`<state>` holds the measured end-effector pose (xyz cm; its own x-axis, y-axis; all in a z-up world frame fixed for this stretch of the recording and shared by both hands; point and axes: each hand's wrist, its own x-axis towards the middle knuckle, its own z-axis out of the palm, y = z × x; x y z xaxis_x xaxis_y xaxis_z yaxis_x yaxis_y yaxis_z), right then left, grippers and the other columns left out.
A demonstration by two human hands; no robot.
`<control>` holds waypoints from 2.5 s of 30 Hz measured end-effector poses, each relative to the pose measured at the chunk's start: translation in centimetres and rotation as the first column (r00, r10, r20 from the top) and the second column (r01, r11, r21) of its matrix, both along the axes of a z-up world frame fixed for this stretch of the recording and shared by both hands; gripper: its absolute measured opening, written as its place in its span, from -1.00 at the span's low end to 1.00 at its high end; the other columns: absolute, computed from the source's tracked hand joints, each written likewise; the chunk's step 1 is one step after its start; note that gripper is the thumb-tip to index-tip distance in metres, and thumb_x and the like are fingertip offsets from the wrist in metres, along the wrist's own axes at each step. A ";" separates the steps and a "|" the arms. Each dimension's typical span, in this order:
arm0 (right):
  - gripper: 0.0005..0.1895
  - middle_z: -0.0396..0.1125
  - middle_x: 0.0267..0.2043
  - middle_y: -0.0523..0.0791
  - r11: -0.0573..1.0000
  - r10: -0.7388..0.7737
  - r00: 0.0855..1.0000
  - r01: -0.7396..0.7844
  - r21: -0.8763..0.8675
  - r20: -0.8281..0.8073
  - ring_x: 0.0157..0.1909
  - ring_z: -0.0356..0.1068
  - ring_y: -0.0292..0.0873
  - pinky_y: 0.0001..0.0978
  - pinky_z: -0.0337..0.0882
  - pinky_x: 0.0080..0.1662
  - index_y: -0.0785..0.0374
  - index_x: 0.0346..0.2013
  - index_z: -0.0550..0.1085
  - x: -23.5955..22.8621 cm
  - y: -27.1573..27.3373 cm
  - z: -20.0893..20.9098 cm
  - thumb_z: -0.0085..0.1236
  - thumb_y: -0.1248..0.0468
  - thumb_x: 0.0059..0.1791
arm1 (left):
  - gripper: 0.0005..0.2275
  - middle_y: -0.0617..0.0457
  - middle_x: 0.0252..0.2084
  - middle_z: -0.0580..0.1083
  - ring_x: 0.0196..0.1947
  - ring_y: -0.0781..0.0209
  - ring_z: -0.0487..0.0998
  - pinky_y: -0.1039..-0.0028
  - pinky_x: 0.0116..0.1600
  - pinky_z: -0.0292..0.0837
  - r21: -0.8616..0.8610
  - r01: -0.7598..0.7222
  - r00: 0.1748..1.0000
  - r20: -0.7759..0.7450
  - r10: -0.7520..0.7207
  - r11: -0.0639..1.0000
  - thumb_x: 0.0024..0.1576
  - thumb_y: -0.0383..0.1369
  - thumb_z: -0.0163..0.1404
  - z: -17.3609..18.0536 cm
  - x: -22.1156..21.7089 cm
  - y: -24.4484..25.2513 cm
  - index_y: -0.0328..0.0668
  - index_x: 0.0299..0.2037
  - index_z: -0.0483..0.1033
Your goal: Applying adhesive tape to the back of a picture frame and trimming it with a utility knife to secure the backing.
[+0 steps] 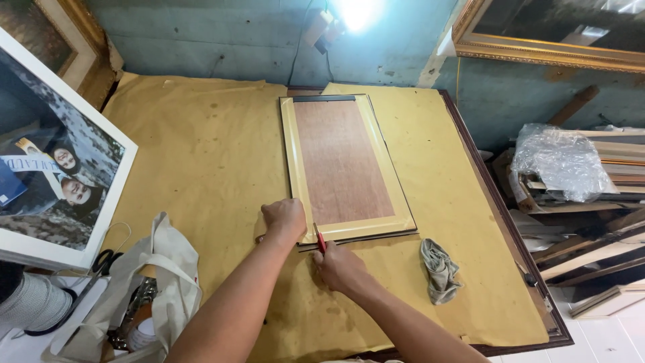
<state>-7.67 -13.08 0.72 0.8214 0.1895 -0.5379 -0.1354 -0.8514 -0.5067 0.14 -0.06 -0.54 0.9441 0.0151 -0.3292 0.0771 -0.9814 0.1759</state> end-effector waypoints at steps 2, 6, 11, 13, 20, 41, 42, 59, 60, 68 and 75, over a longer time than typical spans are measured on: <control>-0.54 0.32 -0.45 0.03 1.000 0.003 1.000 -0.004 -0.019 -0.002 -0.52 0.39 -0.08 -0.17 0.38 -0.32 0.35 -0.15 0.26 -0.1 0.1 -0.1 -0.37 0.01 -0.06 | -0.80 -0.06 -0.30 0.48 -0.20 -0.10 0.47 0.11 -0.15 0.12 0.007 0.000 1.000 -0.008 0.001 1.000 -0.04 -0.47 -0.20 0.1 -0.1 -0.1 -0.25 -0.29 0.48; -0.51 0.32 -0.40 0.06 0.998 0.019 1.000 -0.020 -0.067 -0.004 -0.41 0.40 0.04 -0.07 0.36 -0.26 0.34 -0.14 0.24 0.0 0.1 -0.8 -0.39 -0.03 -0.06 | -0.78 -0.07 -0.28 0.47 -0.18 -0.11 0.46 0.09 -0.14 0.10 0.002 -0.001 1.000 -0.019 0.001 1.000 -0.04 -0.47 -0.22 0.4 -0.2 0.0 -0.26 -0.27 0.46; -0.53 0.32 -0.42 0.05 0.996 0.024 1.000 -0.024 -0.081 0.007 -0.38 0.40 0.07 -0.06 0.35 -0.25 0.34 -0.16 0.24 0.0 0.2 -0.6 -0.39 0.00 -0.06 | -0.81 -0.07 -0.33 0.48 -0.22 -0.11 0.47 0.09 -0.16 0.10 0.013 0.009 1.000 0.009 -0.009 1.000 -0.06 -0.46 -0.18 -0.5 0.1 0.0 -0.25 -0.31 0.48; -0.56 0.32 -0.42 0.06 0.994 0.035 0.999 -0.036 -0.101 -0.009 -0.37 0.39 0.08 -0.07 0.35 -0.23 0.36 -0.17 0.24 -0.3 0.4 0.2 -0.39 0.03 -0.06 | -0.83 -0.09 -0.36 0.48 -0.25 -0.13 0.47 0.11 -0.16 0.11 0.009 0.020 1.000 0.019 -0.020 1.000 -0.06 -0.46 -0.14 -0.5 0.1 -0.1 -0.26 -0.33 0.49; -0.66 0.20 -0.34 0.12 0.961 0.244 0.970 -0.241 -0.138 0.009 -0.34 0.36 0.15 -0.06 0.39 -0.26 0.39 -0.20 0.34 -1.0 0.7 2.5 -0.25 0.20 -0.10 | -0.73 -0.01 -0.22 0.47 -0.14 -0.04 0.45 0.05 -0.05 0.01 0.075 -0.005 1.000 -0.018 0.006 0.997 -0.02 -0.47 -0.31 -1.9 1.1 -0.6 -0.21 -0.21 0.45; -0.76 0.31 -0.51 -0.05 0.998 -0.063 0.991 0.060 -0.027 -0.118 -0.54 0.28 -0.08 -0.31 0.21 -0.45 0.23 -0.51 0.21 -2.9 -0.7 3.2 -0.28 0.11 -0.13 | -0.82 0.15 -0.30 0.46 -0.29 0.21 0.44 0.46 -0.15 0.11 0.242 0.038 0.991 -0.136 -0.004 0.970 -0.08 -0.41 -0.02 1.6 -0.3 -0.8 0.05 -0.26 0.41; -0.76 0.31 -0.54 -0.09 0.997 -0.017 0.999 0.015 -0.079 -0.035 -0.51 0.24 -0.05 -0.25 0.14 -0.43 0.21 -0.54 0.24 -2.4 -1.3 1.9 -0.26 0.10 -0.17 | -0.88 0.17 -0.37 0.46 -0.36 0.24 0.44 0.48 -0.19 0.12 0.223 0.042 0.995 -0.098 -0.020 0.974 -0.04 -0.40 -0.07 1.6 -0.6 -0.6 0.06 -0.32 0.43; -0.68 0.34 -0.24 0.01 0.986 -0.131 0.978 0.145 -0.078 0.161 -0.03 0.30 0.02 -0.21 0.30 -0.01 0.13 -0.32 0.31 4.8 -5.1 -2.2 0.03 0.05 -0.25 | -0.62 -0.01 -0.41 0.50 -0.31 0.00 0.52 0.25 -0.08 0.12 0.023 0.009 0.969 0.245 -0.014 1.000 -0.05 -0.13 0.00 2.5 -5.5 0.2 -0.05 -0.06 0.34; -0.68 0.34 -0.23 0.01 0.985 -0.120 0.980 0.137 -0.104 0.159 -0.02 0.30 0.02 -0.22 0.30 0.00 0.13 -0.32 0.31 4.6 -5.0 -1.7 0.03 0.04 -0.24 | -0.63 0.02 -0.42 0.50 -0.31 0.04 0.53 0.30 -0.08 0.14 0.038 0.012 0.967 0.253 -0.021 0.999 -0.02 -0.09 -0.03 2.9 -6.1 0.1 0.01 -0.04 0.32; -0.74 0.34 -0.31 -0.05 0.984 -0.138 0.983 0.150 -0.098 0.123 -0.20 0.30 -0.07 -0.28 0.26 -0.19 0.11 -0.30 0.30 4.9 -4.8 -1.1 -0.03 0.06 -0.17 | -0.48 0.22 -0.49 0.45 -0.43 0.31 0.47 0.41 -0.19 0.25 -0.047 0.015 0.721 0.693 0.022 0.999 -0.23 -0.07 0.13 -4.9 -10.5 1.1 0.17 -0.03 0.29; -0.82 0.32 -0.44 -0.13 0.984 -0.159 0.983 0.165 -0.068 0.090 -0.44 0.28 -0.17 -0.39 0.17 -0.43 0.11 -0.27 0.26 4.1 -4.6 -0.7 -0.14 0.12 -0.09 | -0.69 0.12 -0.38 0.45 -0.34 0.13 0.40 0.34 -0.17 0.29 -0.151 0.019 0.701 0.707 0.094 0.988 -0.18 -0.23 0.13 -4.5 -12.5 1.7 0.01 -0.22 0.44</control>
<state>-3.59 -17.67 0.06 0.8809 0.0118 -0.4731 -0.2343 -0.8576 -0.4578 -12.34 1.63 -5.07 0.8969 0.0648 0.4375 -0.0899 -0.9418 0.3238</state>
